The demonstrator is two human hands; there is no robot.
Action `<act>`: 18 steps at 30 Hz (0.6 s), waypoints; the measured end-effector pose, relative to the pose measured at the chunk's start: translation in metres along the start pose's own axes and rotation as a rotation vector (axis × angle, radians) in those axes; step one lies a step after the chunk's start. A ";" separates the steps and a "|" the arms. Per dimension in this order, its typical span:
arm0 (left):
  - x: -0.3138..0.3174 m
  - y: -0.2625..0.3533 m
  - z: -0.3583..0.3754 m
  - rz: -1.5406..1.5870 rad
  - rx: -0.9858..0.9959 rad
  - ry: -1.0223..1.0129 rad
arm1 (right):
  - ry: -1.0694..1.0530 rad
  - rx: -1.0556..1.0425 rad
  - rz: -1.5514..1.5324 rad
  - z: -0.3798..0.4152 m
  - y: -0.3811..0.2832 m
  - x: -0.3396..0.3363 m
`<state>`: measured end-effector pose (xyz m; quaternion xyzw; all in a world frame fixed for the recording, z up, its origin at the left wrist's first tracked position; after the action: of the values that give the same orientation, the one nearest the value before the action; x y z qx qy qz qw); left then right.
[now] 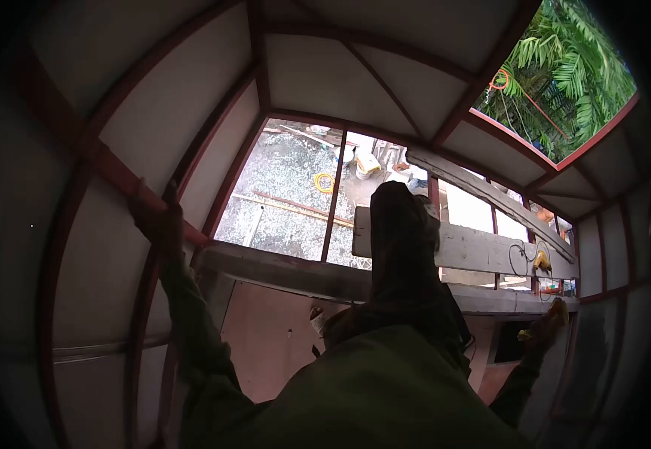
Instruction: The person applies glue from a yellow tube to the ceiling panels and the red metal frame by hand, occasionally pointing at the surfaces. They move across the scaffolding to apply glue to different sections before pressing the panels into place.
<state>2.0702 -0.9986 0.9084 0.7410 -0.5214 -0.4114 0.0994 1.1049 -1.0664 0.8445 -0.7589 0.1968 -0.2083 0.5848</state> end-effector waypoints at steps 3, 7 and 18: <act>-0.047 0.022 -0.101 -0.062 0.083 0.253 | -0.170 -0.711 0.653 0.004 -0.043 0.059; -0.043 -0.011 -0.181 -0.645 0.614 0.938 | -0.281 0.547 -0.463 -0.047 0.127 0.078; -0.103 -0.059 -0.228 -0.833 0.165 0.897 | -0.357 0.296 -0.095 -0.114 0.132 0.396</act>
<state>2.2617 -0.9490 1.0727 0.9884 -0.1256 -0.0221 0.0823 1.3667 -1.4043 0.7763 -0.6981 0.0218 -0.1245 0.7048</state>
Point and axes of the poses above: each hand's wrist, its own z-axis away from the middle knuckle, its own x-axis out of the palm, y = z × x, the point moved 10 cm from there along -z, towards the middle knuckle, and after that the axes turned 6 degrees about -x, right-handed, at the moved point
